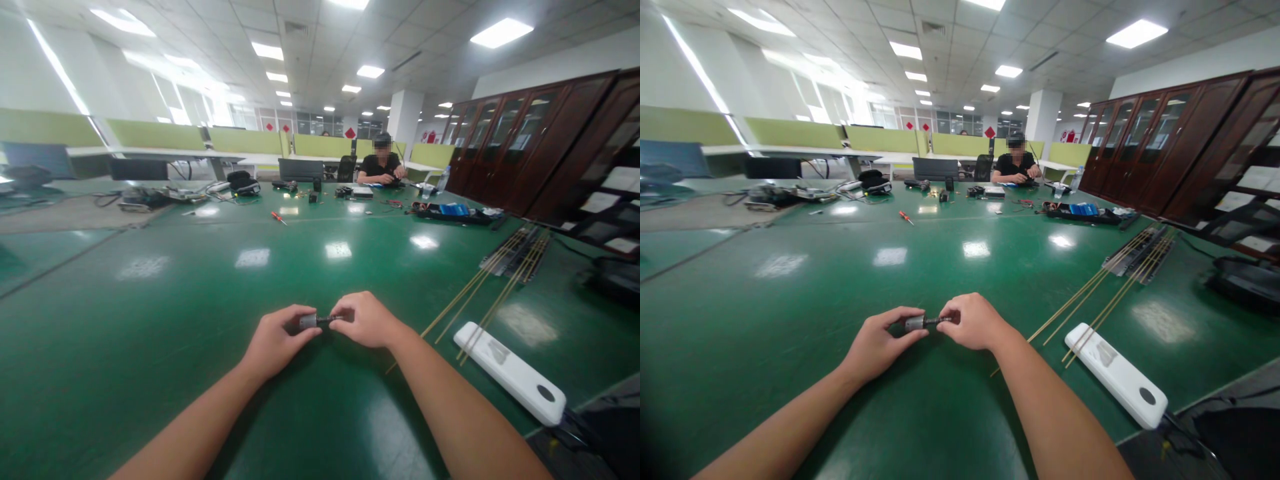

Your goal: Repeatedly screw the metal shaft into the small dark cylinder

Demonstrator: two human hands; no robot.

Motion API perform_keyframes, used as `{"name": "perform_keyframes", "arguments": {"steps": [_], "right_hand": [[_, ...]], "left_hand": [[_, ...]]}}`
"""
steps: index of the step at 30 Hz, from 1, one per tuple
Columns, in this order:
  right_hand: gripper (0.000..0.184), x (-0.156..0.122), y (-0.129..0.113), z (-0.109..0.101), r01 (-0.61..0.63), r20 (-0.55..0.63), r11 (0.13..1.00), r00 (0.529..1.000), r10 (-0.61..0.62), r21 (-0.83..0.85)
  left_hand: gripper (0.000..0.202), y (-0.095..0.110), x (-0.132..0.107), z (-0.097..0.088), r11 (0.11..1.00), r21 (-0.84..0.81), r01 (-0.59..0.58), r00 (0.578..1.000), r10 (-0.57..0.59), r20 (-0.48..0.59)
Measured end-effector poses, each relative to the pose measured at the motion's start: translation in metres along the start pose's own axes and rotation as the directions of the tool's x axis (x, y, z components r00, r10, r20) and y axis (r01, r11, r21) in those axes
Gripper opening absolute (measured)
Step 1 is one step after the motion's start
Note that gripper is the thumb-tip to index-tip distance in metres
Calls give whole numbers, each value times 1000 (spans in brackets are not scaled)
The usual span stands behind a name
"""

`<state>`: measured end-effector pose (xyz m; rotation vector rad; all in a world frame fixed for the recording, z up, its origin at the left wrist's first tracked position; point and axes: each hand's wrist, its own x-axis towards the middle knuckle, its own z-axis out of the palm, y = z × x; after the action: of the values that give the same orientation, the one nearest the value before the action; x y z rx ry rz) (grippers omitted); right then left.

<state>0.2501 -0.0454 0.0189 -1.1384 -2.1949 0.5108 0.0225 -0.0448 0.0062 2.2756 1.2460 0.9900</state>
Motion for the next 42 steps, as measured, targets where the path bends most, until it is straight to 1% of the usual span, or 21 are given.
{"name": "perform_keyframes", "arguments": {"steps": [10, 20, 28, 34, 42], "right_hand": [[10, 0, 1, -1, 2, -16, 1000, 1000, -2, -4], [11, -1, 3, -2, -5, -20, 1000, 1000, 5, 0], [10, 0, 3, -3, -8, -27, 1000, 1000, 8, 0], [11, 0, 5, -4, -16, -25, 1000, 1000, 16, -8], [10, -1, 5, -7, -13, -23, 1000, 1000, 13, -9]], "left_hand": [[31, -5, 0, 2, 1000, -21, 16, 1000, -16, -15], [30, -2, 1, 2, 998, -52, 43, 999, -45, -27], [29, -2, 1, 1, 998, -47, 30, 999, -32, -43], [30, -4, 1, 1, 998, -52, 46, 998, -49, -45], [30, 1, 2, 1, 997, -62, 40, 998, -43, -55]]}}
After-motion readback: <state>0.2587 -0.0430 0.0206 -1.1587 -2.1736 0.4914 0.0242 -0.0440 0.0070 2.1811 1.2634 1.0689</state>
